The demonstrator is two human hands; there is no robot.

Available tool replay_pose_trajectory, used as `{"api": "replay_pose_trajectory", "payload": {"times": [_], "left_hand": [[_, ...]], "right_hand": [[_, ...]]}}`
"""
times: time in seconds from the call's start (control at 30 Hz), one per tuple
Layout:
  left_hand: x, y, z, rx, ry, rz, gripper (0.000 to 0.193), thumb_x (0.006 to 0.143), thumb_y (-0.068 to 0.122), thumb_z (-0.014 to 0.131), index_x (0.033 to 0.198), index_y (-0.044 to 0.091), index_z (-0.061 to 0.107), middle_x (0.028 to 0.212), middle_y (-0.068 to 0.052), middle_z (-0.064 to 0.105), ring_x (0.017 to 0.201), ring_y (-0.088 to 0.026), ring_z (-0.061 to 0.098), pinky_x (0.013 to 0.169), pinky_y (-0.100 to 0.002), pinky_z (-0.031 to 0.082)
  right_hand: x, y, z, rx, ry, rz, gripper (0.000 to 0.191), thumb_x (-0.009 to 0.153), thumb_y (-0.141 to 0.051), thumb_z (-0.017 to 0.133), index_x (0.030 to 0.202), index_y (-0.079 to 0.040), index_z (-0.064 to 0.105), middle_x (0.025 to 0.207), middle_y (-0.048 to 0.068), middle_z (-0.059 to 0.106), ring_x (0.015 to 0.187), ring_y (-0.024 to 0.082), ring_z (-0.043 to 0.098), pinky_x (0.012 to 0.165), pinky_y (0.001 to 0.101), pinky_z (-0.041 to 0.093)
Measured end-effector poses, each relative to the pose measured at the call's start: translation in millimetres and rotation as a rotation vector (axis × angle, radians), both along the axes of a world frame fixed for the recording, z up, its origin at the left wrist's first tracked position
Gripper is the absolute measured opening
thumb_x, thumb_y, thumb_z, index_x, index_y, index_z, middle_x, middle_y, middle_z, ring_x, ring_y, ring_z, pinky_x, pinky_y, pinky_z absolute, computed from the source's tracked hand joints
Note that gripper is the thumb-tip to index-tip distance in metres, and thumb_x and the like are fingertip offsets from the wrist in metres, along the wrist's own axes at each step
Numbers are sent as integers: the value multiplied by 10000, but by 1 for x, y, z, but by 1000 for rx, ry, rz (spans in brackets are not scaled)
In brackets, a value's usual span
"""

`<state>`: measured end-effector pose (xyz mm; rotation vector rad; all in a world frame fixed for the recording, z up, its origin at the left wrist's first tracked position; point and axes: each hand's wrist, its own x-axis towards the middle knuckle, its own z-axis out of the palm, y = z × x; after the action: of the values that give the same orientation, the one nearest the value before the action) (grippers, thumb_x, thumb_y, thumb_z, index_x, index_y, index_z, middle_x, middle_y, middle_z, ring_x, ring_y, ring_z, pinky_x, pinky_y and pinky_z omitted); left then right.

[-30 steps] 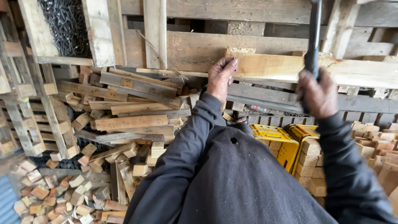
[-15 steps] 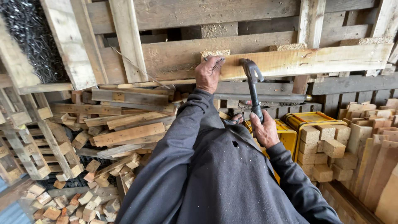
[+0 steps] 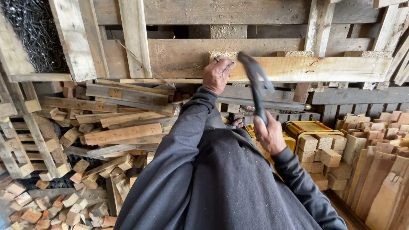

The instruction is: The person assembles small wooden blocks by placing them on a pallet, positioning nails, and hammering them into place. The person repeats this process for multiple blocks, occasionally adjusting their position and retrieving more nails from a nearby container.

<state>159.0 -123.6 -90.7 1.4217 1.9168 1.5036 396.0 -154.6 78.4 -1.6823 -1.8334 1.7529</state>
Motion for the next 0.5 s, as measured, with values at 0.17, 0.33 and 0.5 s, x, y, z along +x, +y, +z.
{"api": "replay_pose_trajectory", "payload": {"times": [0.17,0.33,0.5], "left_hand": [[-6,1,-5,11,20,-31,72,984,130,694,1054,146,683,882,-31,717,763,-154,703,671,-300,626],[-12,5,12,41,-445,99,332,981,18,506,1296,75,590,957,-65,682,766,-149,666,672,-310,648],[-24,35,23,281,-667,604,228,1050,50,448,1233,15,579,1110,-88,649,961,-182,682,877,-352,641]], "right_hand": [[-2,0,9,-92,56,-132,368,1014,-411,551,1025,-45,579,617,10,554,463,91,500,416,253,433],[-2,-1,49,183,535,-101,336,1074,-370,551,1061,-36,588,702,35,587,525,84,535,440,248,461],[-1,20,81,515,983,65,293,1019,-320,665,1111,-54,582,721,51,615,558,113,600,506,301,577]]}}
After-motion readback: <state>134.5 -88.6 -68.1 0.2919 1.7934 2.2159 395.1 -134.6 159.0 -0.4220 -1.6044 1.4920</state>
